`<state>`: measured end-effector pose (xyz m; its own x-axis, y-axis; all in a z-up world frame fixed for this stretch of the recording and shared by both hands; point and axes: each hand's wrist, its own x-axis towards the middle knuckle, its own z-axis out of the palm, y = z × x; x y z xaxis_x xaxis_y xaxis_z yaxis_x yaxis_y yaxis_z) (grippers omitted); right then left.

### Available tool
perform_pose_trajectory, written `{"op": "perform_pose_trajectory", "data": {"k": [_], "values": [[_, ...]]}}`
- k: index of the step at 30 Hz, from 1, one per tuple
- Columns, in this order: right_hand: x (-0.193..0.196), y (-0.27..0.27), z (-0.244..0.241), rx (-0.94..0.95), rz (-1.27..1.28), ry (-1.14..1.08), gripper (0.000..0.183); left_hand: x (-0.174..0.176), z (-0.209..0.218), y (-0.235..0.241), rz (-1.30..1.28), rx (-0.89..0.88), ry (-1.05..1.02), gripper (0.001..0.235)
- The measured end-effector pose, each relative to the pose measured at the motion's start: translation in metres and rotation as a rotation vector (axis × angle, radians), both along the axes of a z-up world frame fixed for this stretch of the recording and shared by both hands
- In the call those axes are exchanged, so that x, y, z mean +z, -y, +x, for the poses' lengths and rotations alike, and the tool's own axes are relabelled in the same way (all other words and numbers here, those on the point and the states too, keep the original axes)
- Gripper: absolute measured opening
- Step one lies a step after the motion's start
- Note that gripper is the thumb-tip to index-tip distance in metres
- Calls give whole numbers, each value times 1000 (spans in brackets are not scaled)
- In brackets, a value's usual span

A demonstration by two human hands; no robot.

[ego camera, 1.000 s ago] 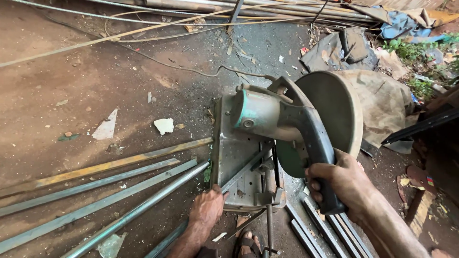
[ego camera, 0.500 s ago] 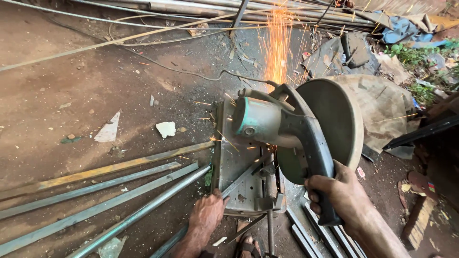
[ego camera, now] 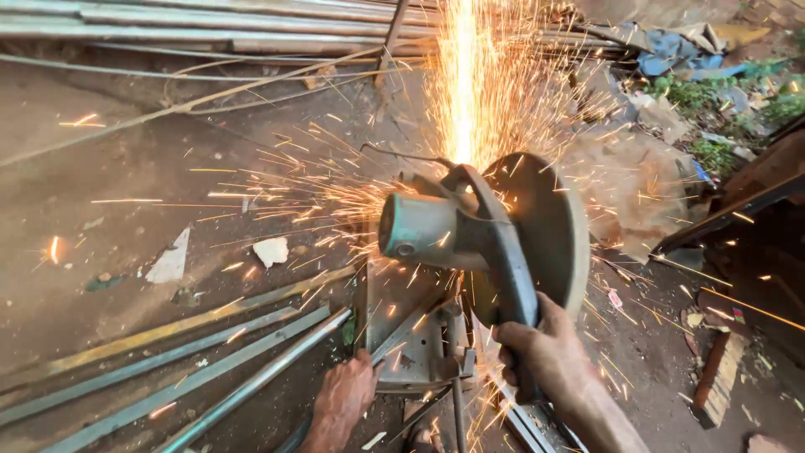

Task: Cutting metal square tubing using a chop saw.

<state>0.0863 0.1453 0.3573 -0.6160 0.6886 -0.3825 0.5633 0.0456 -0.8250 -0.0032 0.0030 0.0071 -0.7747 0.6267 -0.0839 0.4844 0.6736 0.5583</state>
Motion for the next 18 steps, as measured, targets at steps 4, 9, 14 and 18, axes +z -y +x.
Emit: {"op": "perform_pose_trajectory", "data": {"k": [4, 9, 14, 18], "values": [[-7, -6, 2, -20, 19, 25, 38, 19, 2, 0, -86, -19, 33, 44], [-7, -4, 6, -18, 23, 56, 42, 17, -4, -1, -92, -12, 124, 51], [-17, -5, 16, 30, 47, 26, 41, 29, 0, 0, -124, -21, 72, 48], [-8, 4, 16, -7, 22, 63, 42, 15, -1, -1, -82, -17, 53, 48]]}}
